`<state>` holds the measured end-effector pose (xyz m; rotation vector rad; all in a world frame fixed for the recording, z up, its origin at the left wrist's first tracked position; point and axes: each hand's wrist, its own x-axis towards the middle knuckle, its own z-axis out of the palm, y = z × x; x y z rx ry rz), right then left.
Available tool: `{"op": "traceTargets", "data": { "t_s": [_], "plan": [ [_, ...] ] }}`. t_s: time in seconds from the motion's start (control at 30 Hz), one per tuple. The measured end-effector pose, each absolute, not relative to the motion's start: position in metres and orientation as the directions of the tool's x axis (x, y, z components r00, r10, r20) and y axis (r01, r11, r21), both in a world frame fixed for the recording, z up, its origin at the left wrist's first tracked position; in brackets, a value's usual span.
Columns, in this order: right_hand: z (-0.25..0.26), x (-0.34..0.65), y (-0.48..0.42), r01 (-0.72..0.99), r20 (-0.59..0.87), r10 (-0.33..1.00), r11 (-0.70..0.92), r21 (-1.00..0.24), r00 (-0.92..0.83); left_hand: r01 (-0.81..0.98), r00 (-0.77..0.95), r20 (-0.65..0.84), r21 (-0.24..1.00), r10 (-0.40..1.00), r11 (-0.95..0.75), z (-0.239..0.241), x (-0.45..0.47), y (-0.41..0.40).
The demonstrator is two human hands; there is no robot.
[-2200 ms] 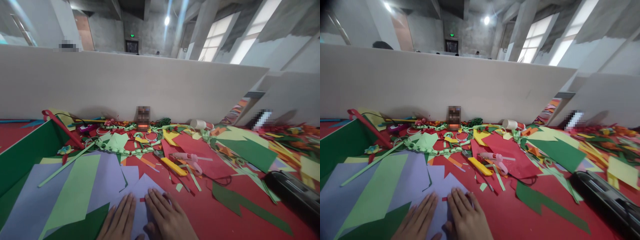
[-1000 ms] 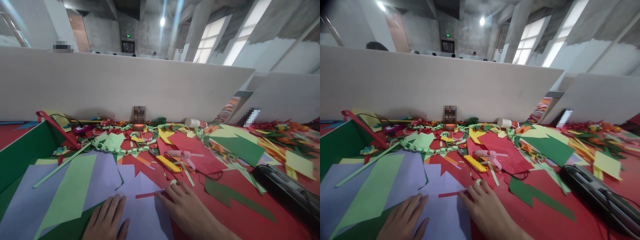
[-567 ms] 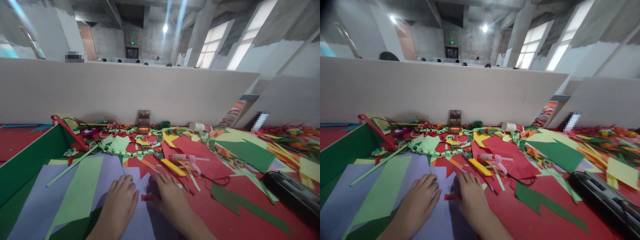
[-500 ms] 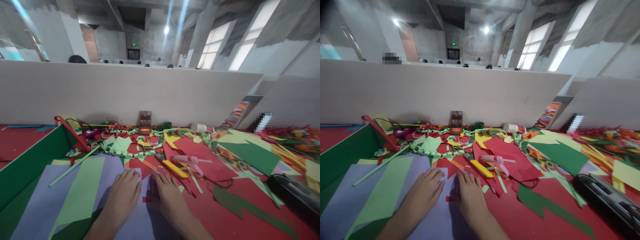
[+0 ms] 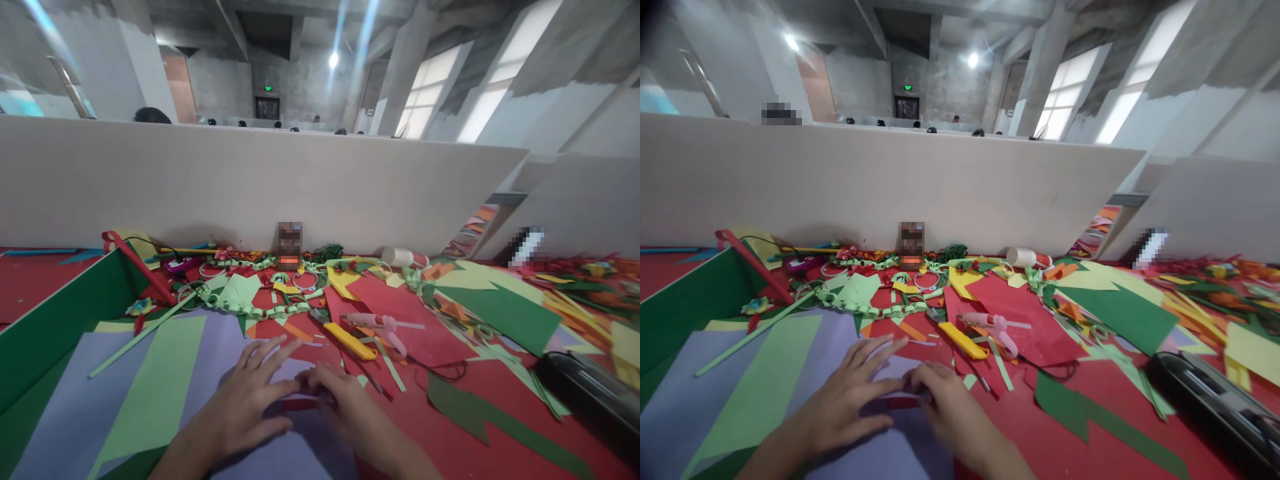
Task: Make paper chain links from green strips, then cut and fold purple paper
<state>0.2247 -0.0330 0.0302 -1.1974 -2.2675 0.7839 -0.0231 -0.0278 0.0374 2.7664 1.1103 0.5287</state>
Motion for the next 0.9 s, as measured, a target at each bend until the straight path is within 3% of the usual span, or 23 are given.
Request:
{"op": "traceTargets", "data": {
  "t_s": [0.17, 0.33, 0.4, 0.5, 0.57, 0.63, 0.73, 0.8, 0.9],
  "plan": [
    [0.016, 0.236, -0.047, 0.637, 0.208, 0.735, 0.668, -0.384, -0.646, 0.546, 0.769, 0.385, 0.018, 0.51, -0.837, 0.017, -0.017, -0.035],
    [-0.002, 0.246, -0.069, 0.612, 0.317, 0.616, 0.781, -0.124, -0.721, 0.601, 0.74, 0.377, -0.001, 0.557, -0.799, -0.011, -0.012, -0.054],
    [-0.006, 0.243, -0.079, 0.622, 0.386, 0.605, 0.777, -0.097, -0.696, 0.622, 0.726, 0.383, -0.009, 0.571, -0.783, -0.015, -0.012, -0.06],
    [-0.013, 0.235, -0.091, 0.653, 0.49, 0.637, 0.739, -0.168, -0.595, 0.614, 0.738, 0.361, -0.007, 0.571, -0.789, -0.011, -0.011, -0.061],
    [-0.018, 0.23, -0.096, 0.691, 0.509, 0.689, 0.686, -0.229, -0.515, 0.608, 0.734, 0.325, 0.077, 0.596, -0.79, -0.002, -0.011, -0.058],
    [-0.024, 0.23, -0.099, 0.745, 0.483, 0.756, 0.609, -0.272, -0.442, 0.613, 0.703, 0.258, 0.254, 0.663, -0.748, 0.009, -0.01, -0.053],
    [-0.027, 0.234, -0.098, 0.816, 0.386, 0.853, 0.48, -0.321, -0.35, 0.636, 0.6, 0.112, 0.535, 0.792, -0.557, 0.021, -0.007, -0.042],
    [-0.025, 0.236, -0.095, 0.84, 0.322, 0.901, 0.402, -0.365, -0.291, 0.659, 0.509, 0.04, 0.624, 0.86, -0.42, 0.024, -0.003, -0.034],
    [-0.023, 0.235, -0.089, 0.855, 0.287, 0.933, 0.325, -0.404, -0.218, 0.692, 0.412, -0.034, 0.662, 0.91, -0.289, 0.026, 0.006, -0.024]
  ]
}}
